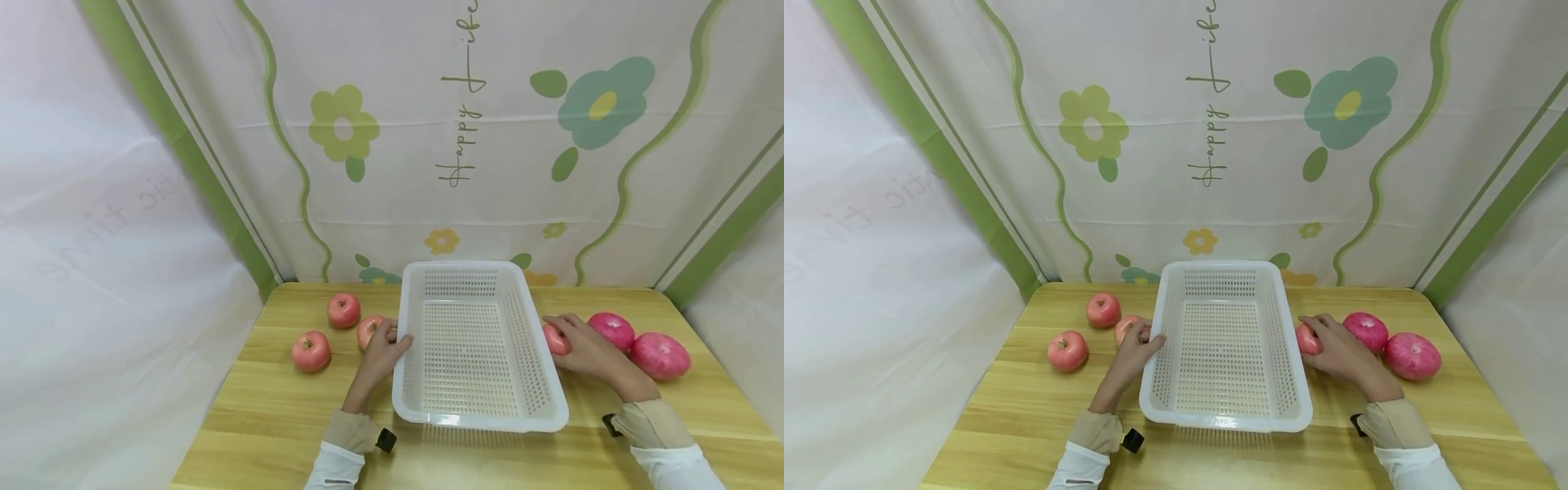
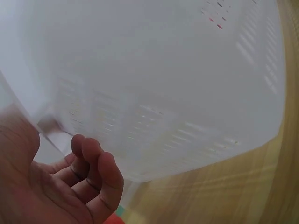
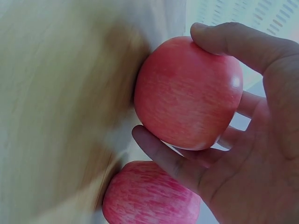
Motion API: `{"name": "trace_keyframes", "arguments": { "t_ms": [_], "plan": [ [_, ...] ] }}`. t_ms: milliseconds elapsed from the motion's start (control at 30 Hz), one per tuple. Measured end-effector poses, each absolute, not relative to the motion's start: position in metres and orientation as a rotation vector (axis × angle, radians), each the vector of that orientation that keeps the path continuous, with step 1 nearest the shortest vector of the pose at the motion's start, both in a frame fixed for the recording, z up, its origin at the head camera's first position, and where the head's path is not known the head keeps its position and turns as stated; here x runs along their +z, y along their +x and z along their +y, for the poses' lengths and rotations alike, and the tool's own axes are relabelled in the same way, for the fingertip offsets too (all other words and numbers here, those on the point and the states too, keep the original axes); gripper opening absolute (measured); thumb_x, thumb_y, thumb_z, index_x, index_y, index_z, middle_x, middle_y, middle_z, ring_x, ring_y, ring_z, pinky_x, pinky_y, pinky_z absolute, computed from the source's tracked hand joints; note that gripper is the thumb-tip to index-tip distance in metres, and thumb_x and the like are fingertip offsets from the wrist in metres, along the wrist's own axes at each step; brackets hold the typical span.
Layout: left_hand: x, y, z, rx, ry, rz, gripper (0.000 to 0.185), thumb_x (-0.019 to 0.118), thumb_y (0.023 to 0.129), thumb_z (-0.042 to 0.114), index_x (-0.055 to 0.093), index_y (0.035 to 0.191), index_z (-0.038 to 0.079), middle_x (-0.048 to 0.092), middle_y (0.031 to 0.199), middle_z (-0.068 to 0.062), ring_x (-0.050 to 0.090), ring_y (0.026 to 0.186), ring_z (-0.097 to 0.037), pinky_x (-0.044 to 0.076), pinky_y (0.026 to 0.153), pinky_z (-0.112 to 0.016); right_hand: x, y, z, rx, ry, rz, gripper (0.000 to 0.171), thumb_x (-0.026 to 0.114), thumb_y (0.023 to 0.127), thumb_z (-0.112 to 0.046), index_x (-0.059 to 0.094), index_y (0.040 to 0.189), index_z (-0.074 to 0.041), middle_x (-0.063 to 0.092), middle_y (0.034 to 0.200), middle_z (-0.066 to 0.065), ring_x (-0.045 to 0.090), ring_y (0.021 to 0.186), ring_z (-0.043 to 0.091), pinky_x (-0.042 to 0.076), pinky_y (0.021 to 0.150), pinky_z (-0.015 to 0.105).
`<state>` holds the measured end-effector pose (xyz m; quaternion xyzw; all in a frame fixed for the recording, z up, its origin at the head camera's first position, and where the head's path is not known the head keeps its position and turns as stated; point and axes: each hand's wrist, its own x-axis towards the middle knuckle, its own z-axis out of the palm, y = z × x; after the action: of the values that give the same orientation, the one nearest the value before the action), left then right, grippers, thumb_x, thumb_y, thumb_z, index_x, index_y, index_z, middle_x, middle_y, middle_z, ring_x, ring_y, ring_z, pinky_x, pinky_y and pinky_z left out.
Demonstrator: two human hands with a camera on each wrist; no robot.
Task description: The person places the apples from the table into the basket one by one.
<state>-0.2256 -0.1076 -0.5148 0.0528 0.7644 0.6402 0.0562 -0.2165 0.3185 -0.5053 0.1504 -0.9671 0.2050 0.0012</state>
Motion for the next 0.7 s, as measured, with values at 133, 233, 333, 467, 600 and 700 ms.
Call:
{"name": "trace_keyframes", "arguments": {
  "t_ms": [133, 233, 333, 467, 600, 700],
  "plan": [
    [-0.5144, -0.2256, -0.1087, 1.939, 0.162, 2.299, 0.037, 0.065, 0.102, 0.017, 0.053, 0.13, -0.003, 0.073, 0.113, -0.034, 0.076, 0.098, -0.044, 0.064, 0.072, -0.034, -0.503, -0.2165, 0.3177, 0.638, 0.465, -3.044, 0.095, 0.083, 0.084, -0.062, 0.054, 0.15, 0.001, 0.056, 0.141, 0.026, 0.062, 0.121, 0.046, 0.056, 0.094, 0.068],
    [-0.514, -0.2254, -0.1093, 1.945, 0.172, 2.274, 0.035, 0.064, 0.103, 0.018, 0.052, 0.13, -0.001, 0.073, 0.115, -0.034, 0.076, 0.099, -0.043, 0.063, 0.072, -0.033, -0.5021, -0.2161, 0.3172, 0.629, 0.477, -3.035, 0.094, 0.084, 0.083, -0.06, 0.055, 0.149, 0.001, 0.058, 0.139, 0.026, 0.063, 0.119, 0.045, 0.057, 0.093, 0.067],
    [-0.5144, -0.2258, -0.1094, 1.952, 0.179, 2.253, 0.033, 0.063, 0.104, 0.019, 0.052, 0.129, 0.0, 0.072, 0.117, -0.034, 0.076, 0.1, -0.042, 0.063, 0.072, -0.034, -0.5028, -0.2165, 0.3179, 0.618, 0.49, -3.023, 0.092, 0.085, 0.083, -0.058, 0.057, 0.147, 0.001, 0.059, 0.137, 0.026, 0.063, 0.118, 0.044, 0.057, 0.092, 0.067],
    [-0.5151, -0.2261, -0.1097, 1.962, 0.189, 2.237, 0.033, 0.062, 0.105, 0.019, 0.051, 0.129, 0.0, 0.072, 0.119, -0.034, 0.076, 0.101, -0.042, 0.064, 0.073, -0.036, -0.5037, -0.2176, 0.3193, 0.61, 0.501, -3.013, 0.091, 0.085, 0.084, -0.058, 0.057, 0.147, 0.001, 0.059, 0.138, 0.026, 0.064, 0.119, 0.044, 0.057, 0.092, 0.066],
    [-0.5155, -0.2263, -0.1103, 1.966, 0.197, 2.218, 0.032, 0.06, 0.106, 0.02, 0.05, 0.129, 0.001, 0.072, 0.121, -0.034, 0.076, 0.103, -0.044, 0.065, 0.074, -0.037, -0.502, -0.2176, 0.3198, 0.607, 0.506, -3.004, 0.09, 0.085, 0.084, -0.057, 0.057, 0.147, 0.001, 0.059, 0.137, 0.026, 0.064, 0.119, 0.045, 0.057, 0.092, 0.066],
    [-0.5161, -0.2265, -0.111, 1.965, 0.206, 2.21, 0.032, 0.059, 0.106, 0.02, 0.049, 0.13, 0.001, 0.071, 0.122, -0.034, 0.076, 0.103, -0.045, 0.065, 0.074, -0.038, -0.5003, -0.2174, 0.3197, 0.601, 0.507, -3.003, 0.09, 0.084, 0.085, -0.057, 0.057, 0.147, 0.002, 0.059, 0.138, 0.027, 0.063, 0.119, 0.046, 0.057, 0.092, 0.067]
  ]
}}
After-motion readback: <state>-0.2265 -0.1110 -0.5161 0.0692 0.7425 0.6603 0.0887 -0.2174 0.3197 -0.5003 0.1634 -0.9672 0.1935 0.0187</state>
